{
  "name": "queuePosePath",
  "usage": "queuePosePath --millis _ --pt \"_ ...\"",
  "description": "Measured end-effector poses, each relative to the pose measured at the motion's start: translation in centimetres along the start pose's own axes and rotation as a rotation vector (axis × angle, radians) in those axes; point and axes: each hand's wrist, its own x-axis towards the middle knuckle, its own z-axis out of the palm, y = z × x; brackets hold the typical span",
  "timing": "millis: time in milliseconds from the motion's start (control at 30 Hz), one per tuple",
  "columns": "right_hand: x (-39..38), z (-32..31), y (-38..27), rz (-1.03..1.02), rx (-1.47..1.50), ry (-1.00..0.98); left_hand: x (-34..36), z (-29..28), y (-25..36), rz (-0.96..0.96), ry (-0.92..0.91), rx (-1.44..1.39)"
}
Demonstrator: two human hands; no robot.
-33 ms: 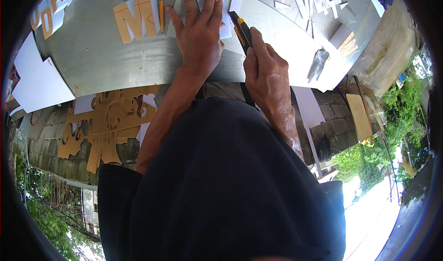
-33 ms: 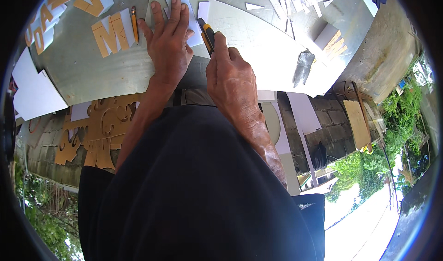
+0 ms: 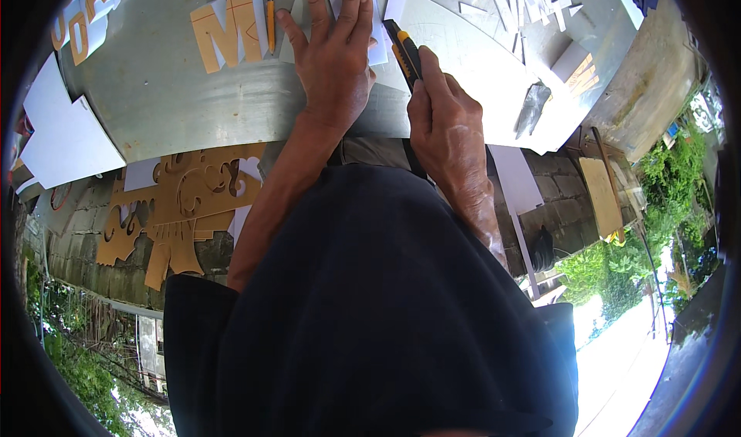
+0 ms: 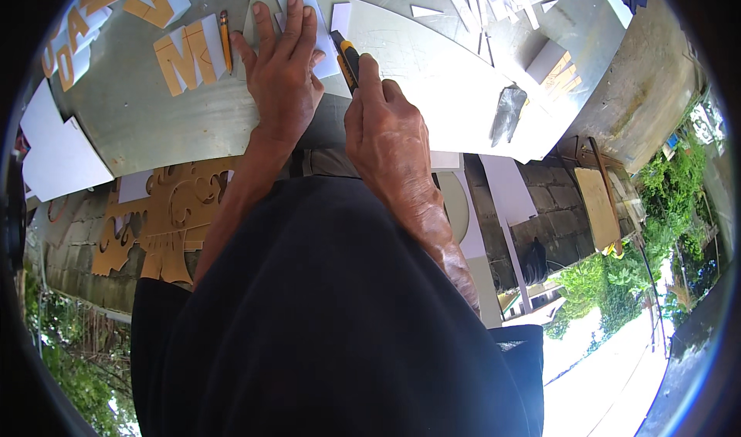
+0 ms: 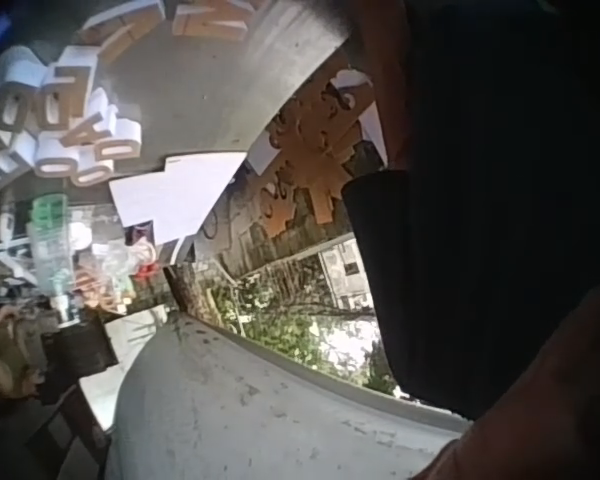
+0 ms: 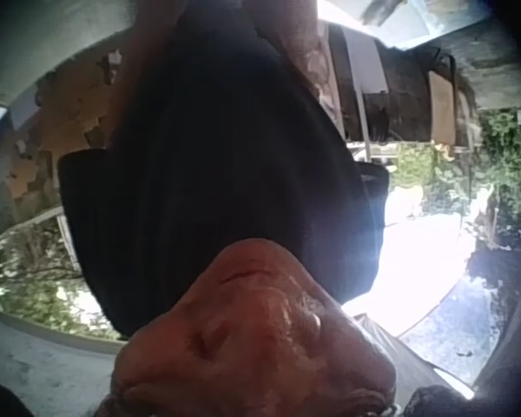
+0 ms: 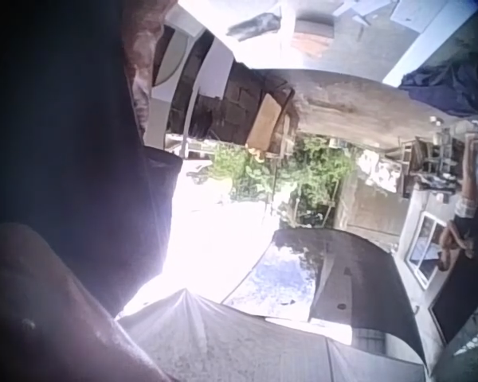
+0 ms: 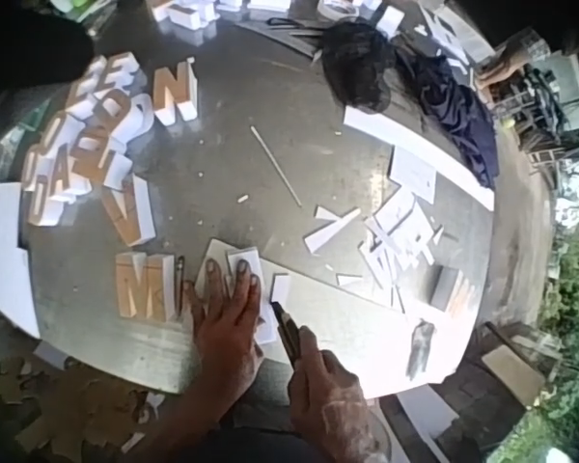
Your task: Cutting and assembling 3D foam letters for signs.
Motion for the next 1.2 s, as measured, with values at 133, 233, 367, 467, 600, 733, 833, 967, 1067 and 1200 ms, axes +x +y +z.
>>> queuePosePath --millis 133,233,367,467,600,733,833,967,1067,1200 --pt "0.1 -0.1 -0.6 -0.009 -0.046 0.0 -0.1 0.1 -0.1 0.001 0.01 -0.003" --pt "0.2 -0.2 -1.0 0.006 -0.124 -0.045 -0.1 0.1 -0.1 -0.004 0.004 -0.006" --pt "0.4 -0.1 -1.1 0.026 -0.105 -0.049 -0.3 0.1 -0.1 -0.007 -0.015 -0.018" --pt "0.8 -0.7 -1.4 0.045 -0.122 -0.089 0.1 -0.1 0.0 -0.007 -0.021 -0.012" --pt "1.2 -1.0 -1.9 0.046 -0.147 -0.123 0.0 -0.1 0.0 -0.015 -0.027 -0.017" --pt "1.2 -1.1 -1.6 0.028 -0.119 -0.124 0.1 -0.3 0.2 -0.031 -0.023 -0.04" --pt "1.2 -1.2 -1.6 0.028 -0.123 -0.142 -0.1 -0.5 0.3 -0.035 -0.038 -0.033" --pt "1.5 -1.9 -1.5 0.031 -0.071 -0.163 0.3 -0.4 0.2 -0.031 -0.036 -0.034" --pt "2.3 -2.8 -1.3 0.017 0.002 -0.16 0.0 -0.4 0.3 -0.026 -0.047 -0.031" --pt "3.1 -4.0 -0.1 0.244 0.346 -0.29 -0.2 0.5 -0.7 0.017 -0.013 0.044"
